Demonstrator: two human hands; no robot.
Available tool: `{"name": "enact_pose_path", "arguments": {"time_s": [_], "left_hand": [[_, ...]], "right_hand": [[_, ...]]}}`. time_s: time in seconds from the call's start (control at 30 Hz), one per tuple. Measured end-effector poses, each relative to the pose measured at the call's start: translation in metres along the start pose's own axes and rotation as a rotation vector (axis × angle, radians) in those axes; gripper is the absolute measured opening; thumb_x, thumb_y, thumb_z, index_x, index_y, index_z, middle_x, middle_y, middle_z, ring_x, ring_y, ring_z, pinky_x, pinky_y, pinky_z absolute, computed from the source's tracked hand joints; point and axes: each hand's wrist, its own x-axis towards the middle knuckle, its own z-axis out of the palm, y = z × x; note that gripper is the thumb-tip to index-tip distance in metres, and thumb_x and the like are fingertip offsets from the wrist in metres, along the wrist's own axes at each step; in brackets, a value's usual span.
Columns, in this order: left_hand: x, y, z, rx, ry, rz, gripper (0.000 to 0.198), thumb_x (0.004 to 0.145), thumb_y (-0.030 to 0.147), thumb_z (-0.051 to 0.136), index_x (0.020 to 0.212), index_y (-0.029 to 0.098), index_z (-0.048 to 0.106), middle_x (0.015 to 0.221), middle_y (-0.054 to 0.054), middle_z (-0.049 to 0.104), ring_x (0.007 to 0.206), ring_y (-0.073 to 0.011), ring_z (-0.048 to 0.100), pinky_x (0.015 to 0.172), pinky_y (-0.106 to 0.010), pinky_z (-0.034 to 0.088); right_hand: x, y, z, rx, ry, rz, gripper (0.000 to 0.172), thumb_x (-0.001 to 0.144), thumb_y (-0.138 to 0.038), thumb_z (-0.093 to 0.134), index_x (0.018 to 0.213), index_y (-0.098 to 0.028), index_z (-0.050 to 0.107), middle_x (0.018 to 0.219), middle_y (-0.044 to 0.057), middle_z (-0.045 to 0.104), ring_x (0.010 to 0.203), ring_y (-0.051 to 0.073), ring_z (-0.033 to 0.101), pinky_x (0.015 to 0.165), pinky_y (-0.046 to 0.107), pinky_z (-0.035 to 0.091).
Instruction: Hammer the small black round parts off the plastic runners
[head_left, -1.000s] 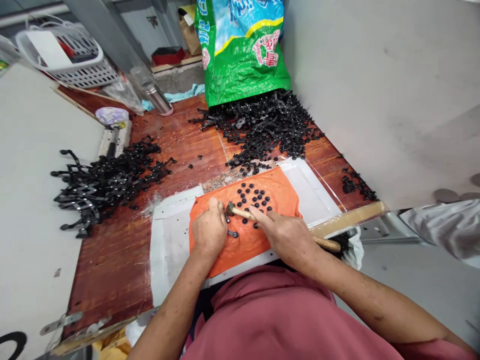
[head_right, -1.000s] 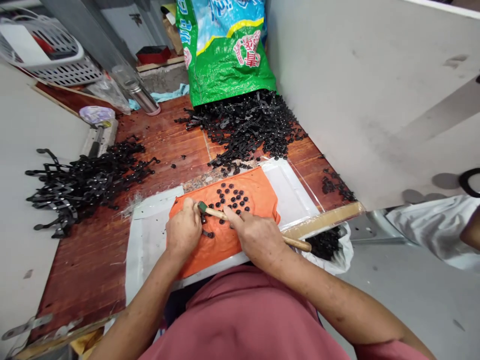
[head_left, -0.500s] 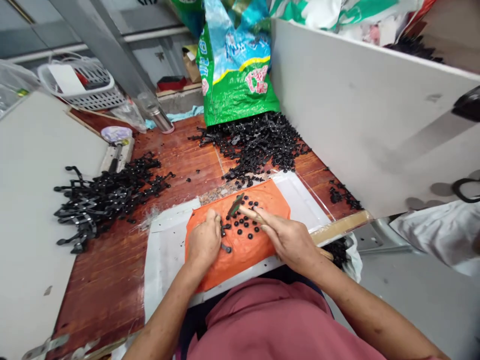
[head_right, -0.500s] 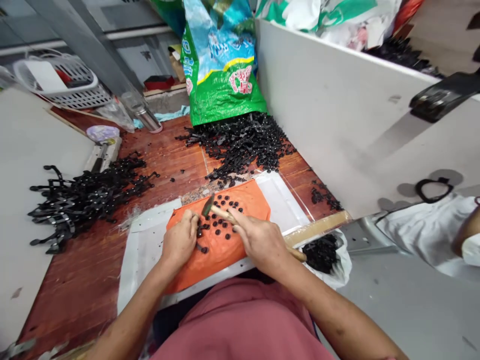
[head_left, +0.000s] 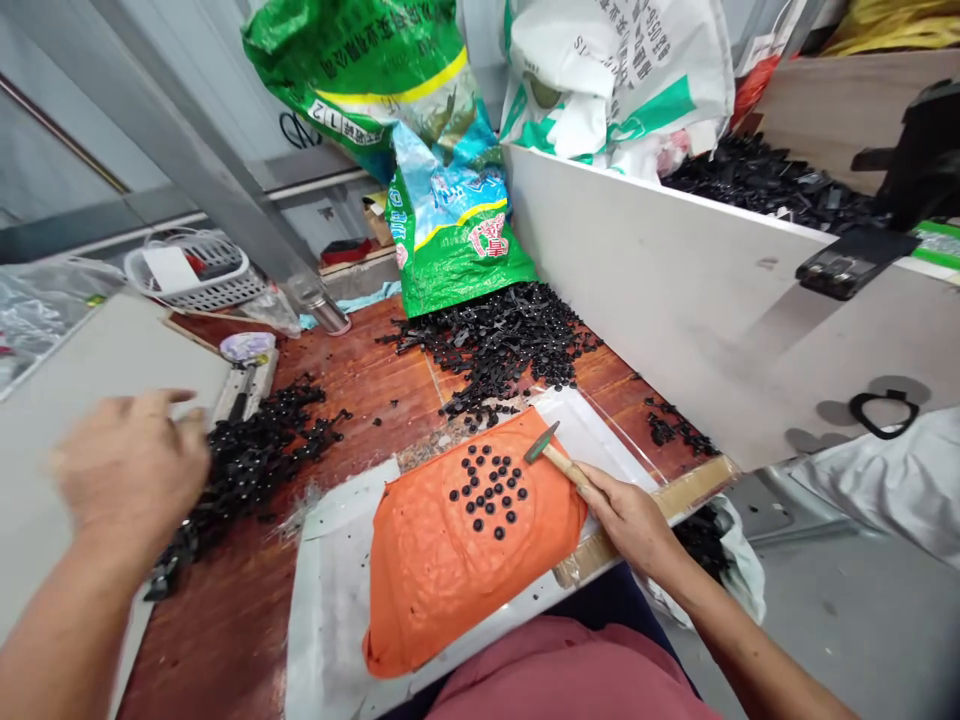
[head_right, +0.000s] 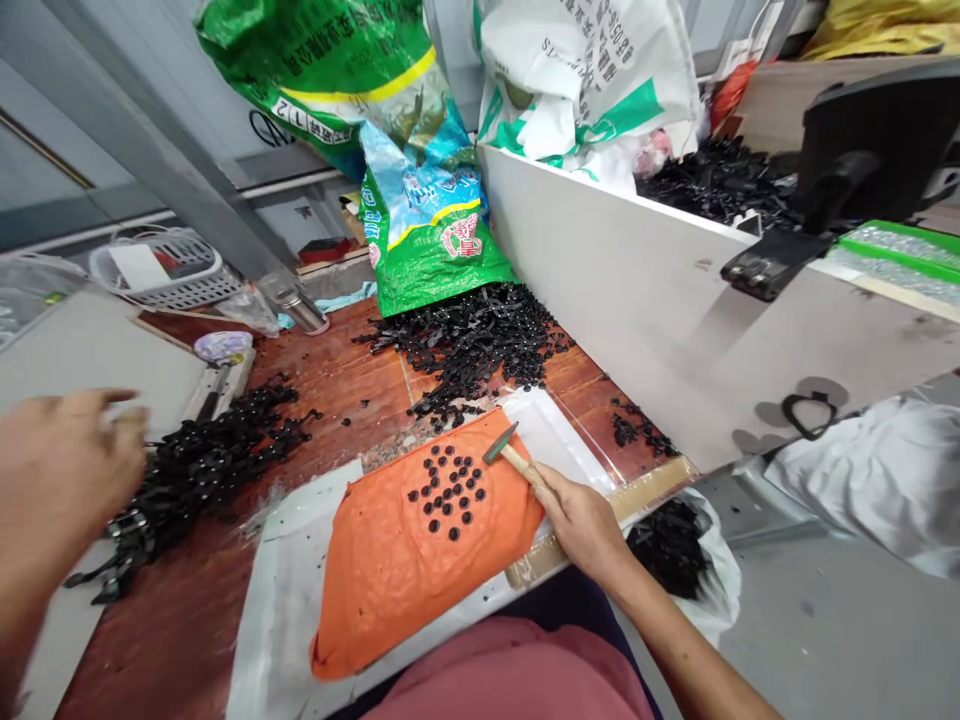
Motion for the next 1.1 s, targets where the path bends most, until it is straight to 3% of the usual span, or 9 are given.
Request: {"name": "enact_pose_path", "arguments": {"time_s": [0.03,0.13,0.23,0.33,0.47,0.6,0.8,0.93,1.1], "left_hand": [[0.002,0.017,0.010,-0.008,-0.013,0.082,0.040,0.093,0.038,0.037,0.116,0.016,0.062,0.114,-0.010,0.066,0.108,-0.0276,0.057,0.094,-0.040,0.044],[0.000,0.085,0.054,-0.200,-0.247,0.485,0.028,0.094,0.030,0.044,0.104,0.018,0.067,0.112,-0.008,0.070,0.106,-0.0232,0.061,0.095,-0.033,0.046],[0.000,0.154,0.097,-0.153,-0.193,0.681,0.027,0.094,0.024,0.047,0.110,0.020,0.068,0.114,-0.012,0.066,0.111,-0.0273,0.057,0.097,-0.037,0.044],[0.014,0.206,0.121,-0.131,-0.203,0.725,0.039,0.096,0.017,0.041,0.125,0.023,0.065,0.121,-0.013,0.062,0.116,-0.0280,0.054,0.098,-0.039,0.043],[0.045,0.248,0.138,-0.142,-0.290,0.713,0.035,0.098,0.026,0.044,0.123,0.029,0.069,0.116,-0.011,0.066,0.112,-0.0275,0.059,0.094,-0.038,0.045],[0.060,0.262,0.158,-0.143,-0.403,0.643,0.027,0.090,0.036,0.061,0.113,0.031,0.074,0.107,-0.008,0.073,0.098,-0.0272,0.066,0.087,-0.037,0.047],[0.055,0.248,0.180,-0.227,-0.459,0.550,0.025,0.092,0.032,0.058,0.112,0.027,0.073,0.100,-0.004,0.076,0.088,-0.0206,0.067,0.078,-0.028,0.046],[0.051,0.236,0.172,-0.307,-0.427,0.570,0.014,0.087,0.025,0.060,0.089,0.023,0.074,0.089,-0.004,0.067,0.088,-0.0201,0.062,0.081,-0.029,0.046],[0.050,0.219,0.139,-0.462,-0.307,0.572,0.014,0.089,0.024,0.052,0.090,0.020,0.066,0.100,-0.007,0.060,0.105,-0.0235,0.056,0.095,-0.036,0.044]], "right_hand": [[0.001,-0.001,0.000,0.009,0.000,0.003,0.045,0.105,-0.045,0.040,0.144,-0.033,0.058,0.133,-0.001,0.070,0.117,0.026,0.069,0.099,0.037,0.054],[0.001,-0.001,-0.002,0.033,-0.005,0.002,0.044,0.105,-0.045,0.040,0.144,-0.035,0.058,0.137,-0.002,0.068,0.118,0.026,0.069,0.096,0.035,0.056],[-0.001,-0.001,-0.001,0.033,0.001,0.007,0.045,0.104,-0.044,0.041,0.145,-0.035,0.057,0.134,-0.002,0.069,0.116,0.026,0.070,0.094,0.036,0.057],[-0.003,-0.001,0.000,0.030,0.015,0.024,0.045,0.104,-0.045,0.041,0.145,-0.035,0.058,0.135,-0.002,0.068,0.116,0.026,0.070,0.096,0.036,0.057],[-0.003,-0.004,0.000,0.019,-0.006,0.065,0.045,0.105,-0.046,0.038,0.145,-0.036,0.057,0.132,-0.002,0.070,0.111,0.026,0.072,0.094,0.036,0.058],[-0.002,-0.007,-0.002,0.019,-0.026,0.070,0.045,0.106,-0.043,0.038,0.146,-0.037,0.055,0.134,-0.002,0.069,0.112,0.026,0.072,0.093,0.035,0.058],[-0.002,-0.005,-0.002,0.085,-0.037,0.026,0.044,0.106,-0.041,0.038,0.148,-0.041,0.051,0.140,-0.003,0.065,0.117,0.024,0.069,0.098,0.036,0.055],[-0.003,-0.004,0.000,0.079,0.005,0.028,0.043,0.104,-0.039,0.044,0.144,-0.037,0.058,0.130,0.000,0.072,0.110,0.026,0.073,0.095,0.038,0.057],[-0.004,-0.006,-0.002,0.111,0.024,-0.001,0.043,0.103,-0.038,0.045,0.145,-0.040,0.056,0.133,-0.003,0.070,0.113,0.026,0.071,0.093,0.037,0.058]]}}
